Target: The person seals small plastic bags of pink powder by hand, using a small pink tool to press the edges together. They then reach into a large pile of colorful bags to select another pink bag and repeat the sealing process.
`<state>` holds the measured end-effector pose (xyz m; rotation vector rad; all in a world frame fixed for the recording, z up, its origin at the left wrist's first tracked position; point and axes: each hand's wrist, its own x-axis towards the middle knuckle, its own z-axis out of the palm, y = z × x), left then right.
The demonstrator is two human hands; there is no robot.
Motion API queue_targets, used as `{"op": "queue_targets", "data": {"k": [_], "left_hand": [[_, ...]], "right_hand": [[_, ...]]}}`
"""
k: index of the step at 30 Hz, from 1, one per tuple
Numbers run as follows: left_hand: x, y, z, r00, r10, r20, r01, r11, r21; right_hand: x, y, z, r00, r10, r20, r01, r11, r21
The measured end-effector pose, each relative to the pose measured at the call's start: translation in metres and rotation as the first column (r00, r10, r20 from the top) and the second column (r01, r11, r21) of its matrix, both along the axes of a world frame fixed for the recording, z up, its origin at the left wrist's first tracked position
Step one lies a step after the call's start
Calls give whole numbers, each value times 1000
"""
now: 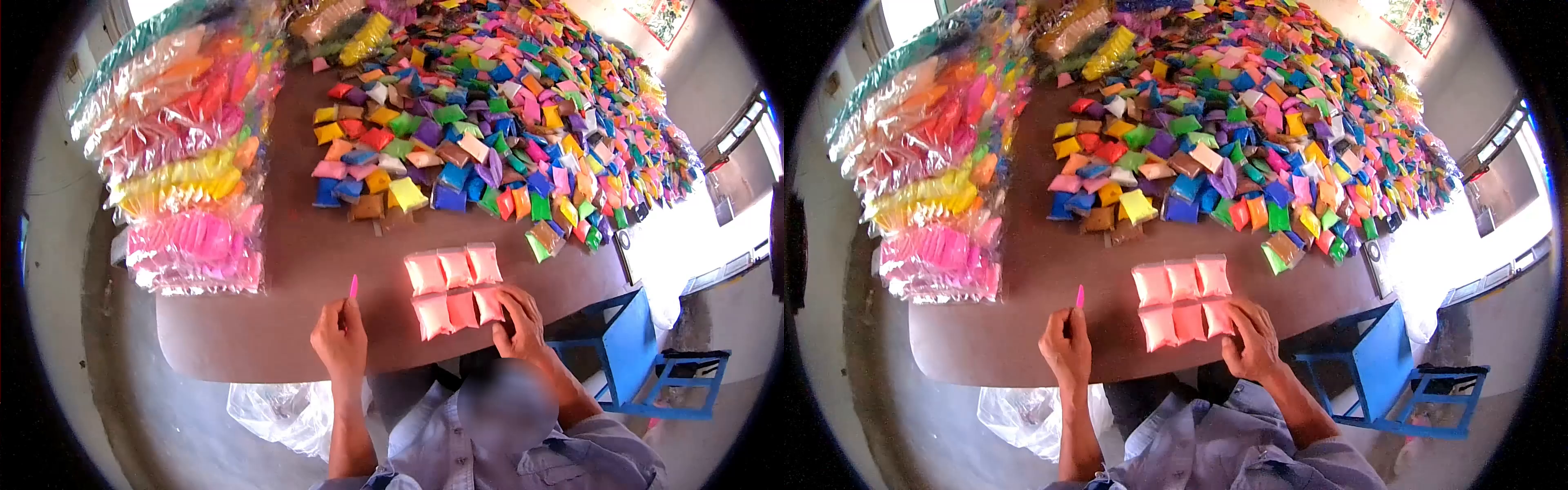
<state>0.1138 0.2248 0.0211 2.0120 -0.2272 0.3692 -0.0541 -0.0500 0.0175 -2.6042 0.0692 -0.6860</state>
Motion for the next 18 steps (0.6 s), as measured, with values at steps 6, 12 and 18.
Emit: {"op": "queue_targets", "data": {"k": [6,12,18], "left_hand": [[2,-5,7,1000,9,-16,-8,999,44],[6,-10,7,999,20,-45,-16,995,97],[9,-9,0,999,22,-27,-17,986,166]], "right_hand": [[-4,-9,-3,992,-103,78,79,959,272],[1,-16,1,983,-168,79,123,908,401],[26,-40,21,977,-190,97,119,861,495]]}}
